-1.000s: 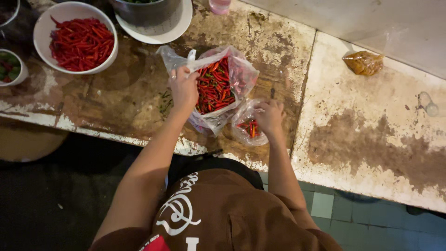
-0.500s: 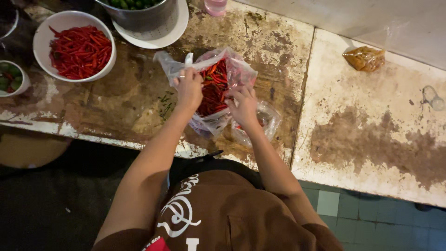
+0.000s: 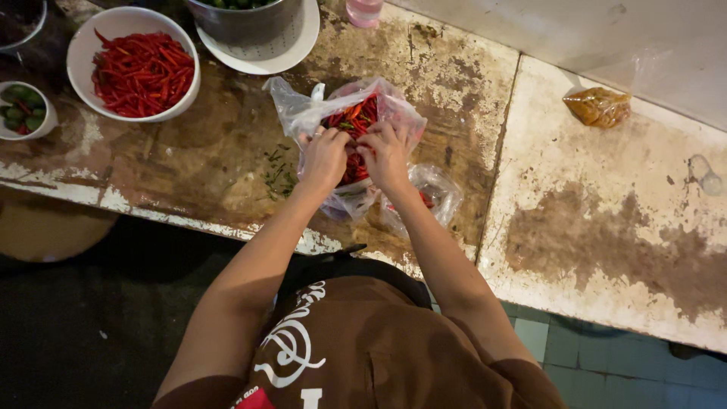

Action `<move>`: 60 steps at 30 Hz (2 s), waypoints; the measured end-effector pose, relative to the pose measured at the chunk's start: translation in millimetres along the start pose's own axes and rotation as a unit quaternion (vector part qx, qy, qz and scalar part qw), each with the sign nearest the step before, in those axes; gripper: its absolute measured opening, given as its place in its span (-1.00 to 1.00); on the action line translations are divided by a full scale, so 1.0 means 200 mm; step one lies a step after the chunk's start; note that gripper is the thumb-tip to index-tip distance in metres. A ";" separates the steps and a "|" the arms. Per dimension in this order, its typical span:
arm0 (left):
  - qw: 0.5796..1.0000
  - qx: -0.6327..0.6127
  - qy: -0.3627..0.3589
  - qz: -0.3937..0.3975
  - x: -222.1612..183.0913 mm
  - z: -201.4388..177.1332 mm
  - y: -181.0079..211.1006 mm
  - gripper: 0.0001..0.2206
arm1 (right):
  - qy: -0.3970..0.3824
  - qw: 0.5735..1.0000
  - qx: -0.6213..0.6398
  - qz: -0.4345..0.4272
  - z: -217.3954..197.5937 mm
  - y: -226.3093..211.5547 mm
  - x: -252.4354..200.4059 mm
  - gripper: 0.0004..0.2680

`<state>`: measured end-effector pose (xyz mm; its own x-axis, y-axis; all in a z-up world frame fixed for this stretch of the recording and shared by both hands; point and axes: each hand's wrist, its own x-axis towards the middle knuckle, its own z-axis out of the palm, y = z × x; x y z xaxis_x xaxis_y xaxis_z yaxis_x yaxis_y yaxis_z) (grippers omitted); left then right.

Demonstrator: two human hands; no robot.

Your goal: The person sorts red peppers by picking them from a large clear plastic bag and placing them into a smaller clear plastic bag on a workstation surface.

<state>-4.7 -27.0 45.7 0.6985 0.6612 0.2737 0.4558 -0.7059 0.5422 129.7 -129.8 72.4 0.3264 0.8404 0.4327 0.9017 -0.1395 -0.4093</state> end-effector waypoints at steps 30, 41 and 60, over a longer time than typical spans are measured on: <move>0.944 -0.247 -0.158 -0.150 -0.03 -0.08 0.01 -0.89 | -0.121 0.962 0.207 0.132 -0.03 0.18 -0.12 -0.88; 0.837 -0.472 -0.221 -0.170 -0.05 0.01 -0.07 -0.91 | -0.175 0.809 0.503 0.250 -0.02 0.25 -0.14 -0.93; 0.958 -0.279 -0.005 -0.060 -0.04 -0.13 0.12 -0.90 | -0.155 0.891 0.361 0.227 -0.13 0.17 -0.13 -0.90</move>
<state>-14.6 -42.4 76.6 0.6660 0.7248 0.1763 0.1690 -0.3768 0.9107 158.9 -168.8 68.1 0.4162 0.9031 -0.1058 0.2420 -0.2222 -0.9445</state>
